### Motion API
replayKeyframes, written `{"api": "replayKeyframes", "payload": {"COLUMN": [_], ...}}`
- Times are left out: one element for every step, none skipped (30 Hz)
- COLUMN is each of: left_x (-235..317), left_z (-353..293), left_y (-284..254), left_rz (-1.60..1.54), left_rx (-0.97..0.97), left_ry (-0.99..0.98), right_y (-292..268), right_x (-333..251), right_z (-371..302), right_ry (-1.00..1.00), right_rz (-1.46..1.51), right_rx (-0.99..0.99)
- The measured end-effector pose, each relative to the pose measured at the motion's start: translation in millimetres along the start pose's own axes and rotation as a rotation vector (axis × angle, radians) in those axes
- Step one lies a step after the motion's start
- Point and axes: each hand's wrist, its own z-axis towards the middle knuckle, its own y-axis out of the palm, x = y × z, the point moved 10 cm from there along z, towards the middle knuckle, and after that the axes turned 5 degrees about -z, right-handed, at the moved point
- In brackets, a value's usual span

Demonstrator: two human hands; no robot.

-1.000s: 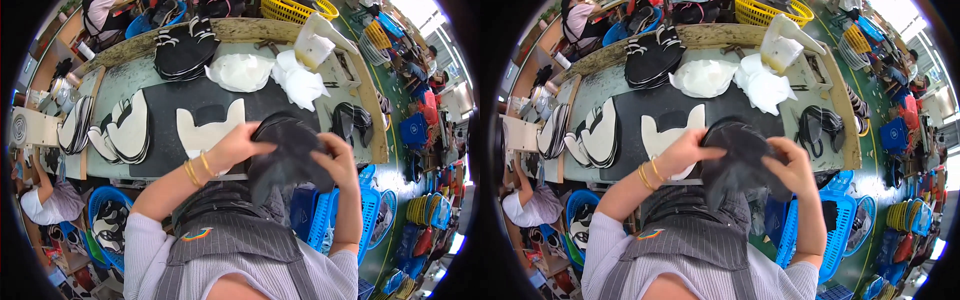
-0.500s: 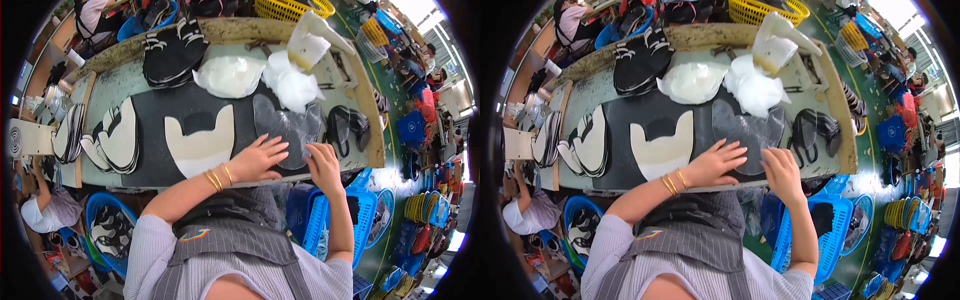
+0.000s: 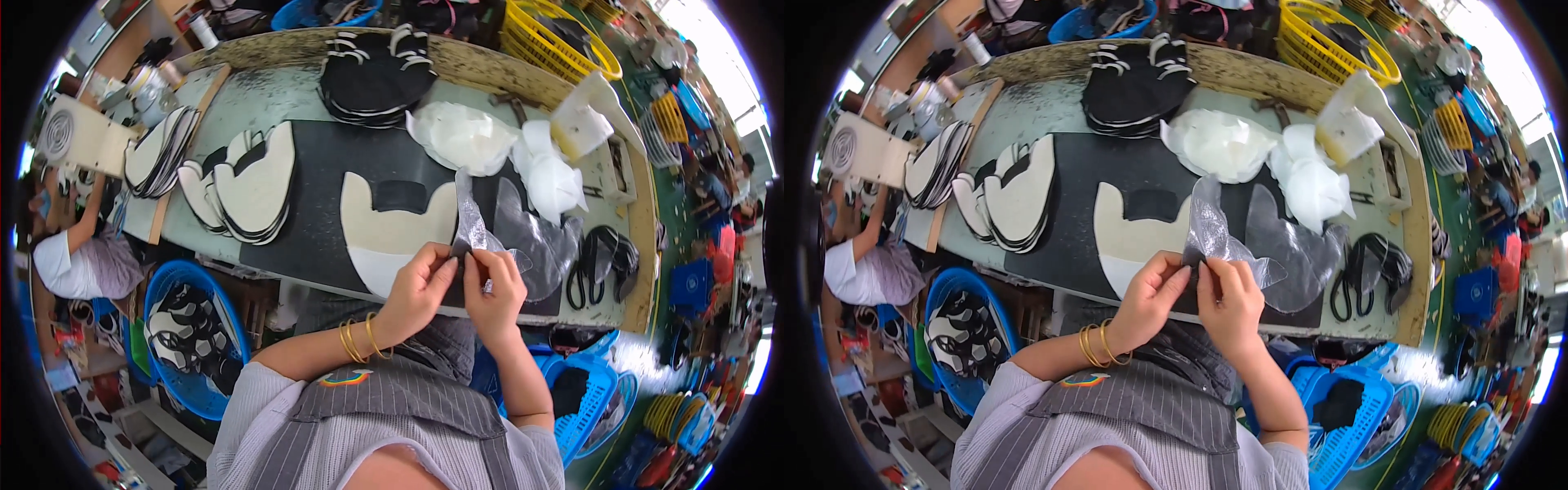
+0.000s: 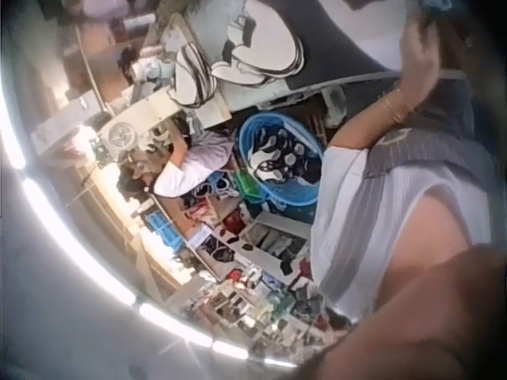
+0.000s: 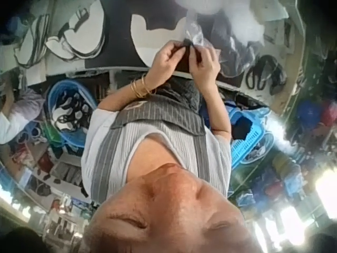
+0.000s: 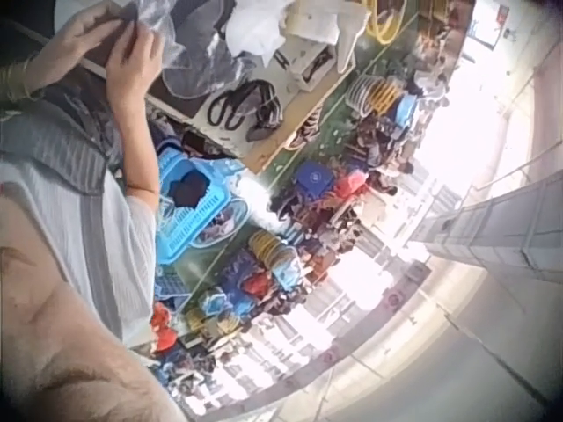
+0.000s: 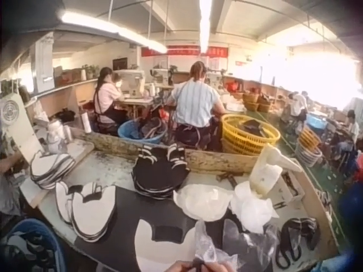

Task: Assembling shoe components by aligning and pressing a white lining onto a black shoe upper piece.

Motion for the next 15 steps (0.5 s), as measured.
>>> {"api": "replayKeyframes", "payload": {"left_x": [7.1,7.5,10.4,20.2,28.5,37.2,42.1,43.3,51.9,51.3,50.6,53.5,61.6,69.7,72.7], "left_z": [0.9,1.9,0.2,-0.4,-2.2,-4.2,-5.6,-5.3,-7.3,-6.7,-7.3,-9.5,-13.1,-15.5,-15.0], "left_y": [-10.6,-19.2,-27.4,-31.8,-36.4,-40.1,-44.5,-48.3,-51.5,-53.3,-55.5,-58.6,-58.6,-58.8,-59.6], "left_rz": [0.001,-0.079,-0.156,-0.192,-0.186,-0.211,-0.237,-0.216,-0.155,-0.204,-0.253,-0.251,-0.169,-0.086,-0.088], "left_rx": [0.020,0.035,0.054,0.060,0.084,0.091,0.100,0.088,0.099,0.096,0.092,0.116,0.119,0.122,0.129], "left_ry": [0.017,-0.059,-0.136,-0.121,-0.103,-0.082,-0.060,-0.046,0.021,0.019,0.018,0.038,0.098,0.156,0.162], "right_y": [6.2,8.8,15.3,19.0,21.1,26.4,30.0,35.5,41.4,42.6,41.6,40.7,39.7,43.7,45.2], "right_x": [-8.6,-19.9,-26.2,-45.5,-64.3,-72.8,-83.5,-93.8,-102.1,-107.9,-107.6,-108.2,-111.3,-114.7,-117.3], "right_z": [0.7,2.6,6.6,9.2,9.5,13.9,18.2,20.0,18.0,18.4,18.6,20.0,21.4,22.7,22.3], "right_ry": [-0.017,-0.073,-0.091,-0.258,-0.425,-0.438,-0.462,-0.492,-0.517,-0.552,-0.553,-0.567,-0.581,-0.583,-0.591], "right_rz": [-0.029,-0.049,-0.028,-0.021,-0.012,-0.006,-0.057,-0.133,-0.210,-0.209,-0.181,-0.146,-0.113,-0.158,-0.156], "right_rx": [0.018,0.045,0.035,0.034,0.037,-0.024,-0.056,-0.073,-0.094,-0.062,-0.059,-0.080,-0.102,-0.131,-0.134]}}
